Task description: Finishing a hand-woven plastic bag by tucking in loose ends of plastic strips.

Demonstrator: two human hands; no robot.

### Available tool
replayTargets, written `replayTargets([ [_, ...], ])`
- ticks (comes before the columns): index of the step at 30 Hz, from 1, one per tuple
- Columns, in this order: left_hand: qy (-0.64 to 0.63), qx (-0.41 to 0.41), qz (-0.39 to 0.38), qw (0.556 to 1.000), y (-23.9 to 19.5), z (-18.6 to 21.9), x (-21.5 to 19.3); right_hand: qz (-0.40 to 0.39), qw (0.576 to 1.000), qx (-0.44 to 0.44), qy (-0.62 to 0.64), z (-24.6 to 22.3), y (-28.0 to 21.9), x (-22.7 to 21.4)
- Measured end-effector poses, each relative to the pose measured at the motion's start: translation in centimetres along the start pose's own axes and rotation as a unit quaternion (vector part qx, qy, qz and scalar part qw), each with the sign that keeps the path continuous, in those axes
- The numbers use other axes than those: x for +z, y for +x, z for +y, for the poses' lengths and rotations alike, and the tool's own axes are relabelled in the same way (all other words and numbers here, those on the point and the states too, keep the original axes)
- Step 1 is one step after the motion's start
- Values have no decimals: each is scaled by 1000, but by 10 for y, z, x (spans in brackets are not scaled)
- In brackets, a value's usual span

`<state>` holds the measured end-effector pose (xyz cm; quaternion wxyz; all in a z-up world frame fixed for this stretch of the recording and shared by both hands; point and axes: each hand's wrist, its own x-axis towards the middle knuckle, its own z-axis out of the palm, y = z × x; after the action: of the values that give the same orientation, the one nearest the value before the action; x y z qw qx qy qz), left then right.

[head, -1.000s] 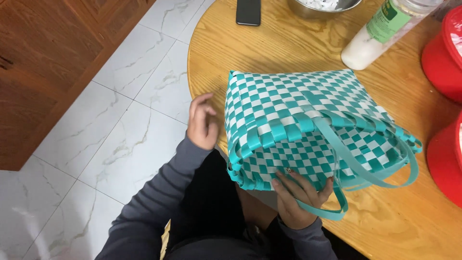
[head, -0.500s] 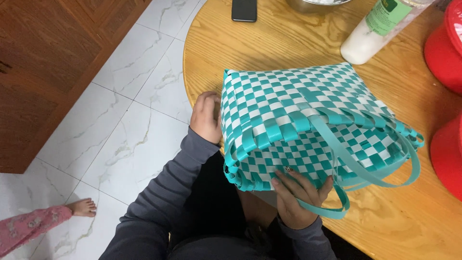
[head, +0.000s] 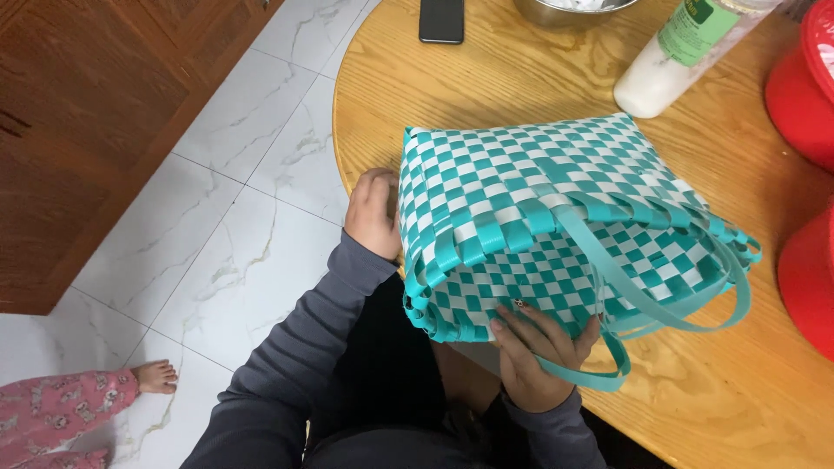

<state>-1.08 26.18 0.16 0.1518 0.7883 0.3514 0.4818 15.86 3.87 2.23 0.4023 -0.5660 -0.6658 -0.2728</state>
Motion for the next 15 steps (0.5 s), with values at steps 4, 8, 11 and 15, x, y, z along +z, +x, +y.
replayTargets([
  [4, -3, 13, 2, 1000, 0, -1, 0, -3, 1000, 0, 7, 0, 1, 0],
  [8, 3, 0, -2, 1000, -1, 0, 0, -8, 1000, 13, 6, -1, 0, 0],
  [11, -1, -8, -6, 1000, 0, 1, -1, 2, 1000, 10, 5, -1, 0, 1],
  [15, -3, 10, -6, 1000, -1, -1, -1, -4, 1000, 11, 14, -2, 2, -1],
])
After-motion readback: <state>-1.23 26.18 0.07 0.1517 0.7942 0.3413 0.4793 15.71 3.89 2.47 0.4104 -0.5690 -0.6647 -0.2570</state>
